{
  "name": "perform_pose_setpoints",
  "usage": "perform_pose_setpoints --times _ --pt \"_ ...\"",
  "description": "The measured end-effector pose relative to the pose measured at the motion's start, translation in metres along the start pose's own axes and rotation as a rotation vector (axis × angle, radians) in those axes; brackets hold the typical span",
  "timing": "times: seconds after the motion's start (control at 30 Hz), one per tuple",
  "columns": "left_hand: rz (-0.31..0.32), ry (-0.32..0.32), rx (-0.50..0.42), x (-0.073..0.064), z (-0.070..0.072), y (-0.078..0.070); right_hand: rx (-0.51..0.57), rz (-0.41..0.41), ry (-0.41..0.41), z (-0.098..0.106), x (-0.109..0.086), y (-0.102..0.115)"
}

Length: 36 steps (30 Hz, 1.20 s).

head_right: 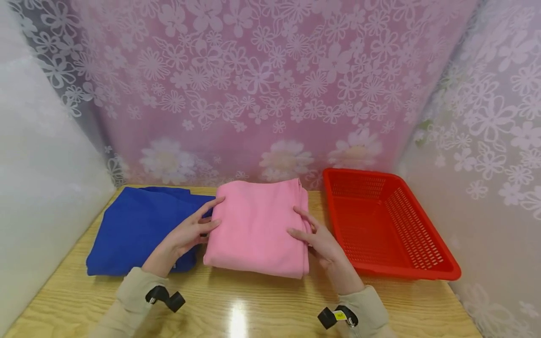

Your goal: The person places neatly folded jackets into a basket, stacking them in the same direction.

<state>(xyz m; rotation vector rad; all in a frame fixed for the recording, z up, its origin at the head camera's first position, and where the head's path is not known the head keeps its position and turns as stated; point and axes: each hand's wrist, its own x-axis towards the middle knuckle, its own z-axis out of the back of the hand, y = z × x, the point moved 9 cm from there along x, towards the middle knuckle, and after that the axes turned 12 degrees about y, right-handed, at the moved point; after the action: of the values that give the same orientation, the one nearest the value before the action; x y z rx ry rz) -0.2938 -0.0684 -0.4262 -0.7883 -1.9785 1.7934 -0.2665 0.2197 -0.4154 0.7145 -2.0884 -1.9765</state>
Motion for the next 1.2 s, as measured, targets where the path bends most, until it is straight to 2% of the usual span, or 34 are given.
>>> perform_pose_setpoints --times 0.2,0.37,0.7,0.93,1.07,1.2 --pt "-0.02 0.044 0.016 -0.001 -0.004 -0.018 -0.063 -0.025 0.061 0.003 -0.014 0.019" --pt "-0.039 0.078 -0.004 0.004 -0.014 -0.029 -0.086 -0.021 0.082 0.008 -0.025 0.031" --pt "-0.112 0.083 0.032 0.029 -0.046 -0.06 -0.099 0.044 0.061 0.036 -0.053 0.065" --pt "-0.178 0.073 0.028 0.057 -0.081 -0.08 -0.063 0.131 0.106 0.066 -0.081 0.093" --pt "-0.225 0.091 -0.007 0.074 -0.108 -0.089 -0.093 0.151 0.068 0.094 -0.098 0.103" --pt "-0.277 0.114 -0.046 0.094 -0.137 -0.092 -0.118 0.137 0.005 0.126 -0.114 0.106"
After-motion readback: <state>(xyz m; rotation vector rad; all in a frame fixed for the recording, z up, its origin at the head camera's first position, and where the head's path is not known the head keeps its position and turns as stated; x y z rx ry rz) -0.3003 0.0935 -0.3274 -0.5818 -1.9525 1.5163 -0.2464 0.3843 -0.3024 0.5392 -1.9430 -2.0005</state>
